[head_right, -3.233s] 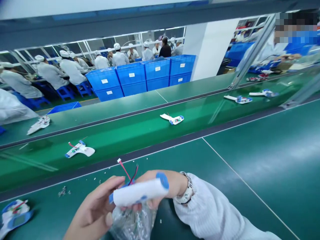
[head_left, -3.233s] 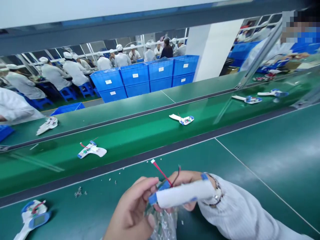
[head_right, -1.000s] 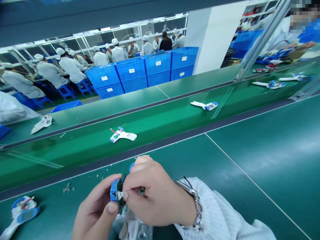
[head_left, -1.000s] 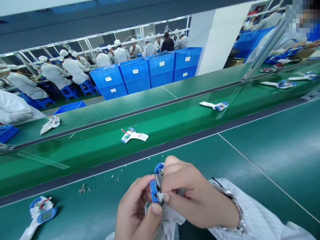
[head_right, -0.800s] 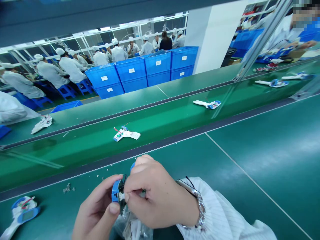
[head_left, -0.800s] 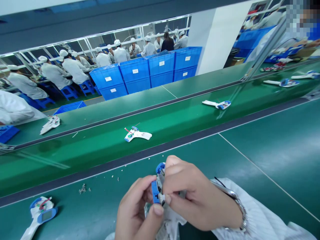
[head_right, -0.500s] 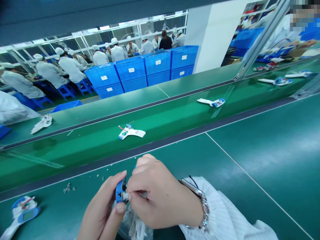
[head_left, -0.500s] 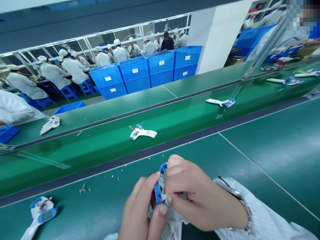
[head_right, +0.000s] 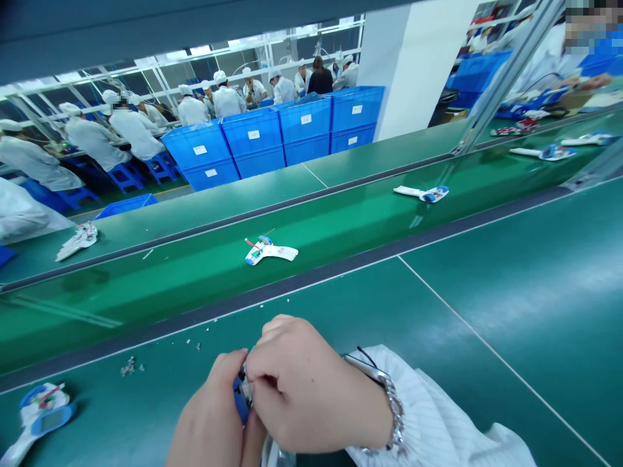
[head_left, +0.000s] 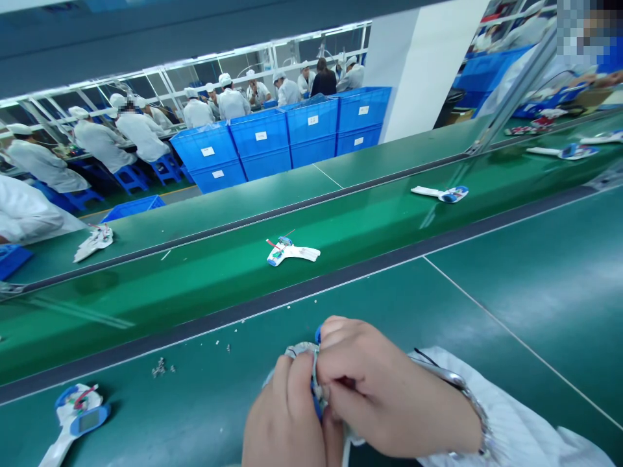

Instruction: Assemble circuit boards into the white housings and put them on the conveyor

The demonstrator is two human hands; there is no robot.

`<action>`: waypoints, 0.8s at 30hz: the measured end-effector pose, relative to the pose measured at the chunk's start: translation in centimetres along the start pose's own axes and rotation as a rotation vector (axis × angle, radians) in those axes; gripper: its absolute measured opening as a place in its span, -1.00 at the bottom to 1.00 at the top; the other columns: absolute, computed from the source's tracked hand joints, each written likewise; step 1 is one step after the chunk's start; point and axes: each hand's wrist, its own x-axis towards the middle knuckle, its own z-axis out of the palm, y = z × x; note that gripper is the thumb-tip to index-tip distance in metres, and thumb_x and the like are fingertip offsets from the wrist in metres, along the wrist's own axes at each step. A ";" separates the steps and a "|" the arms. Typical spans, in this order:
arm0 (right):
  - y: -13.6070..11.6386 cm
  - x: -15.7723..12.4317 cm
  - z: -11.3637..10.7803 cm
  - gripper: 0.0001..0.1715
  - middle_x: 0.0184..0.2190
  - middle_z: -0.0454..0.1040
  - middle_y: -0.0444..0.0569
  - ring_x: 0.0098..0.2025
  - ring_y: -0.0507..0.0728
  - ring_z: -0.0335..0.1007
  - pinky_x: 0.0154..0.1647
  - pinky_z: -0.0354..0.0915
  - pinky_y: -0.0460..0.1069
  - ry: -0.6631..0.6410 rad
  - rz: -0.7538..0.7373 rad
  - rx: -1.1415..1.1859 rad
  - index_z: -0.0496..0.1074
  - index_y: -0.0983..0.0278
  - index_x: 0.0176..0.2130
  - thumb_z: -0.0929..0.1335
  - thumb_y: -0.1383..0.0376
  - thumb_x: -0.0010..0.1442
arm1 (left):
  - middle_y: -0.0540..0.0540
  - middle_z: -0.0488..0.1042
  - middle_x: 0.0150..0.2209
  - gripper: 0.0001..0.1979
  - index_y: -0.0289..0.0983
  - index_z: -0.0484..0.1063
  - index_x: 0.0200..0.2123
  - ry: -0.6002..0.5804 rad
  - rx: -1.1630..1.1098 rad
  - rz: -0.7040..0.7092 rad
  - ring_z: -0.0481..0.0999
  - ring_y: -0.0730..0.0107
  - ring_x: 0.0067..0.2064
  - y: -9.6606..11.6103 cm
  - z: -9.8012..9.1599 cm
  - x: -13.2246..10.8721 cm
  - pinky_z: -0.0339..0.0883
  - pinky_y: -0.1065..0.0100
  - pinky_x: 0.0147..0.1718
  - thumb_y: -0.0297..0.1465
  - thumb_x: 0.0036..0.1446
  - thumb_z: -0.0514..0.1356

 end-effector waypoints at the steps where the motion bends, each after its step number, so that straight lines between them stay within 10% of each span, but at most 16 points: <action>1: 0.2 0.1 0.1 -0.69 -0.69 -0.03 -0.24 -0.60 -0.02 -0.14 -0.39 0.02 -0.02 0.009 0.004 0.008 -0.13 0.27 -0.61 0.16 0.53 -0.05 | -0.26 0.50 -0.30 -0.72 -0.26 0.19 -0.05 -0.010 0.043 -0.005 0.56 0.00 -0.41 0.2 0.0 0.1 0.38 0.17 -0.53 -0.34 0.19 -0.09; 13: 0.7 0.7 -1.1 -0.69 -0.70 0.25 -0.23 -0.54 -0.05 0.15 -0.32 0.16 -0.11 -0.120 0.089 0.016 0.13 0.30 -0.67 0.22 0.52 0.02 | -0.35 0.44 -0.08 -0.54 -0.28 0.08 0.15 -0.102 -0.237 -0.126 0.53 -0.02 -0.17 -0.2 -0.3 0.1 0.37 0.09 -0.29 -0.25 0.22 -0.08; 20: 11.7 5.3 -8.3 -0.59 -0.40 0.47 -0.03 -0.32 0.10 0.39 -0.34 0.25 -0.03 0.561 0.585 -0.414 0.45 0.37 -0.33 0.14 0.26 0.34 | -0.33 0.34 0.04 -0.41 -0.24 0.04 0.26 -0.220 -0.346 -0.227 0.46 -0.03 -0.06 -1.4 -2.0 0.9 0.38 0.15 -0.30 -0.21 0.19 0.00; 24: 18.1 6.8 -11.4 -0.70 -0.12 0.44 0.01 -0.13 0.12 0.42 -0.11 0.37 0.10 0.601 0.799 -0.533 0.40 0.35 -0.07 0.30 0.19 0.32 | -0.24 0.42 0.09 -0.47 -0.15 0.31 0.17 -0.423 -0.355 -0.096 0.46 -0.09 0.00 -1.5 -2.0 1.4 0.34 0.05 -0.10 -0.21 0.11 0.10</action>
